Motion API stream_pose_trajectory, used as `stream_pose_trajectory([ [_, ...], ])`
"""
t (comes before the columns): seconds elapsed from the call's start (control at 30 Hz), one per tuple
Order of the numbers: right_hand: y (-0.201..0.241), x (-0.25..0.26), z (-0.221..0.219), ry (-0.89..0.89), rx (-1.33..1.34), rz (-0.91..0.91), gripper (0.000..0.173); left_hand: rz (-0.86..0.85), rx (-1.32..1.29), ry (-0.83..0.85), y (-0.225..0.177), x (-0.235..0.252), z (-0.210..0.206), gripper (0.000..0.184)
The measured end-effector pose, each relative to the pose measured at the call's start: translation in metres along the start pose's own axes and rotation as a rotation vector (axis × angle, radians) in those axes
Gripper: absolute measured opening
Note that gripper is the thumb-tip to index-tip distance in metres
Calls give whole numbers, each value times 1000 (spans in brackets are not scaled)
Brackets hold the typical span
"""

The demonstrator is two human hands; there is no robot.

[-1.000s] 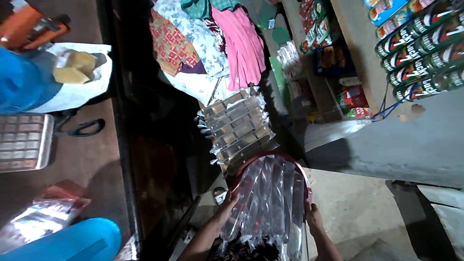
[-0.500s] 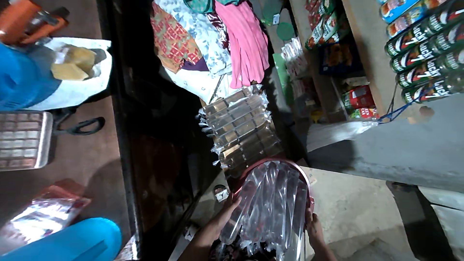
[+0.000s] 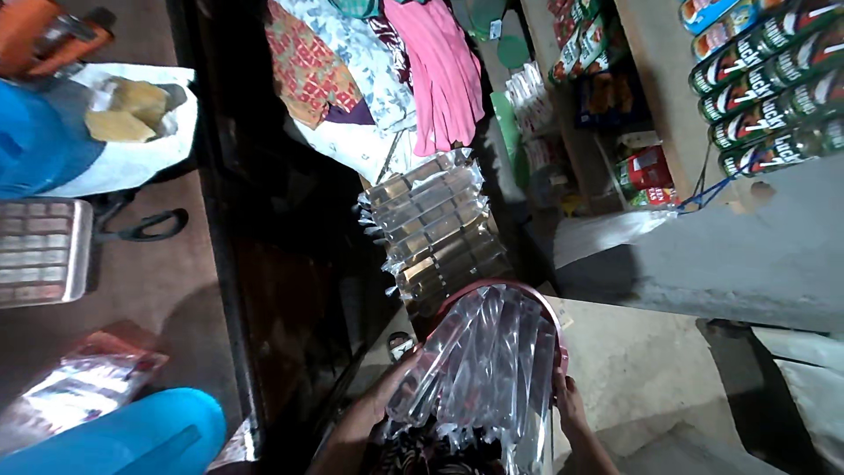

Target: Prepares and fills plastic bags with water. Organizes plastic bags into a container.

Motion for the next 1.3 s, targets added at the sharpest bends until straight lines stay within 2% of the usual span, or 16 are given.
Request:
stream_pose_trajectory([
  [0.13, 0, 0, 0, 8, 45, 16, 53, -101, 311, -32, -16, -10, 5, 62],
  [0.2, 3, -2, -2, 2, 26, 41, 52, -151, 572, -119, -25, -12, 8, 71],
  [0.27, 8, -4, -5, 1, -16, 61, 53, -153, 897, -235, -36, -16, 6, 72],
  [0.33, 13, -7, -9, 0, -44, 79, 56, -120, 1025, -271, -45, -23, 0, 76],
  [0.4, 18, -9, -13, -7, -47, 99, 59, -126, 1000, -212, -53, -29, -9, 85],
  [0.43, 19, -8, -15, -12, -35, 116, 61, -136, 977, -163, -59, -33, -15, 84],
  [0.53, 20, -1, -18, -18, 27, 176, 65, -162, 836, -71, -76, -43, -29, 70],
  [0.67, 21, -1, -20, -33, 74, 192, 64, -151, 488, -29, -104, -71, -34, 52],
  [0.73, 21, -1, -21, -30, 101, 190, 63, -154, 346, -38, -124, -90, -31, 50],
  [0.87, 19, 2, -19, -33, 140, 214, 59, -299, 406, -67, -165, -96, -26, 53],
  [1.0, 18, 6, -21, -47, 150, 257, 56, -443, 600, -85, -211, -47, -23, 53],
  [1.1, 20, 6, -20, -64, 124, 280, 57, -395, 689, -159, -231, 13, -13, 55],
  [1.17, 20, 6, -20, -62, 140, 294, 59, -384, 777, -205, -237, 54, -2, 58],
  [1.3, 15, 9, -20, -63, 184, 281, 57, -484, 1008, -330, -229, 118, 32, 64],
])
Point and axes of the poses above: each hand's wrist, its own x-axis towards the middle knuckle, its own z-axis out of the back of the hand, y = z × x, the point moved 8 cm from there along x, towards the middle knuckle, and after that the axes turned 14 degrees about x, right-handed, at the moved point
